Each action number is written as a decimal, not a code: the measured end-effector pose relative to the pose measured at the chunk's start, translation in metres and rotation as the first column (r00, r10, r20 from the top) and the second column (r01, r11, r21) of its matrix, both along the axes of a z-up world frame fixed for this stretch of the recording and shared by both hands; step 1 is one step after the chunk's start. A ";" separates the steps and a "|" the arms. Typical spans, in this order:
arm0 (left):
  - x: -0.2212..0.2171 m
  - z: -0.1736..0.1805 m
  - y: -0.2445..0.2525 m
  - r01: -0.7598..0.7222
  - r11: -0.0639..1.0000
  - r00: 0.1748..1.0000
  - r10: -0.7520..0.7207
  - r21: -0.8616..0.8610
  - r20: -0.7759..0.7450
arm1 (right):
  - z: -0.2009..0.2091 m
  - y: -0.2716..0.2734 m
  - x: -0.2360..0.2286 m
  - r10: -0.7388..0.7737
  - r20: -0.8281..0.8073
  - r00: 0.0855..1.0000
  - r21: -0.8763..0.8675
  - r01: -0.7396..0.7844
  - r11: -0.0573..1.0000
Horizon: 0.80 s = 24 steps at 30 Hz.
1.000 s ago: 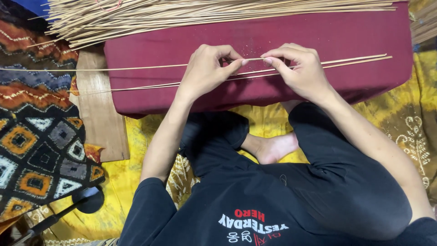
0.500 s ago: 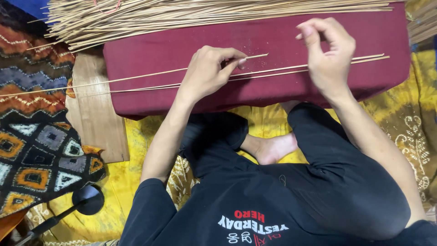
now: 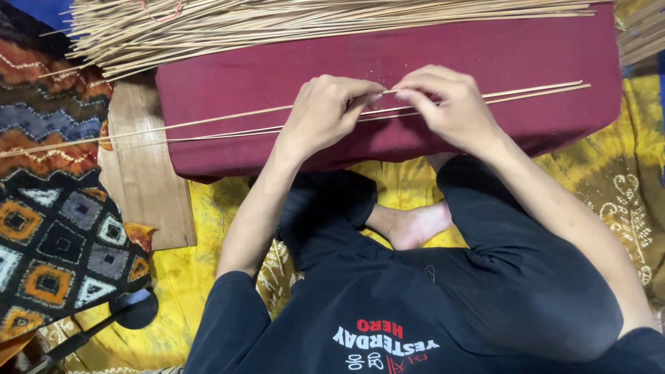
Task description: The person smooths and cleans thin wooden sticks by running their fingers along their length and sorts them into piles.
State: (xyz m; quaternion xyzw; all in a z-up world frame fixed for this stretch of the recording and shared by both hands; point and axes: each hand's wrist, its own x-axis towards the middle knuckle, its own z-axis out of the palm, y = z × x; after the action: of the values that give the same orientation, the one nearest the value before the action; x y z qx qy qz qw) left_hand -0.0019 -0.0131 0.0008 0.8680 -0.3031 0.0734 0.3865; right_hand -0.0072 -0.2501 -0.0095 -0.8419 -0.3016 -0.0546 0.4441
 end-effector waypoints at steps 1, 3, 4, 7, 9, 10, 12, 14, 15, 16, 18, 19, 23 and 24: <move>0.001 0.001 0.001 0.001 1.000 1.000 -0.001 -0.001 0.002 | -0.001 -0.002 0.002 -0.001 0.002 1.000 -0.001 0.001 1.000; 0.002 0.001 0.004 0.042 0.998 0.999 -0.044 -0.051 -0.031 | -0.005 -0.006 0.004 -0.022 0.001 1.000 0.084 0.022 0.996; 0.004 0.000 0.005 0.040 0.998 0.999 -0.042 -0.052 -0.032 | -0.001 -0.007 0.004 -0.020 0.000 1.000 0.082 0.020 0.996; 0.004 -0.003 0.005 0.025 1.000 0.999 -0.026 0.015 0.039 | 0.004 -0.007 0.001 -0.035 -0.025 0.999 -0.012 0.034 0.999; 0.000 -0.004 -0.002 0.040 0.999 0.996 -0.041 0.011 0.081 | 0.001 -0.002 -0.002 -0.007 0.026 1.000 -0.063 0.008 0.998; -0.001 -0.005 -0.003 0.042 0.999 0.996 -0.043 0.010 0.081 | -0.003 -0.004 -0.002 -0.009 0.026 1.000 -0.064 0.011 0.998; -0.002 -0.006 -0.005 0.043 0.999 0.984 -0.042 0.002 0.171 | -0.009 -0.008 0.001 -0.033 0.037 0.999 0.012 0.032 0.999; 0.001 -0.012 -0.003 0.013 1.000 0.974 -0.018 0.024 0.226 | -0.016 -0.014 0.005 -0.070 0.051 0.996 0.048 0.067 0.997; 0.002 -0.015 -0.001 -0.017 0.999 0.960 0.003 0.049 0.280 | -0.021 -0.016 0.006 -0.109 0.061 0.992 0.089 0.103 0.991; 0.002 -0.015 0.004 -0.016 0.999 0.961 0.001 0.050 0.278 | -0.020 -0.018 0.006 -0.110 0.059 0.992 0.090 0.104 0.990; 0.005 -0.017 0.011 -0.054 0.997 0.959 0.037 0.050 0.281 | -0.018 -0.025 0.008 -0.165 0.206 0.964 0.060 0.156 0.986; 0.004 -0.018 0.008 -0.052 0.997 0.960 0.036 0.051 0.277 | -0.010 -0.019 0.005 -0.166 0.203 0.965 0.060 0.157 0.986; -0.001 -0.018 -0.006 -0.048 0.995 0.937 0.014 0.090 0.349 | -0.009 -0.013 0.003 0.046 0.297 0.954 -0.135 -0.006 0.991; -0.002 -0.017 -0.010 -0.045 0.996 0.929 0.013 0.077 0.370 | -0.017 -0.015 0.006 0.072 0.366 0.928 -0.190 -0.001 0.982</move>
State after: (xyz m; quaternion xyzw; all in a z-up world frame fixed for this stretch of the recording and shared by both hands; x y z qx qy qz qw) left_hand -0.0038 -0.0232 -0.0162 0.8585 -0.3604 0.2283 0.2845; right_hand -0.0009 -0.2646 -0.0261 -0.8485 -0.3995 -0.1759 0.2991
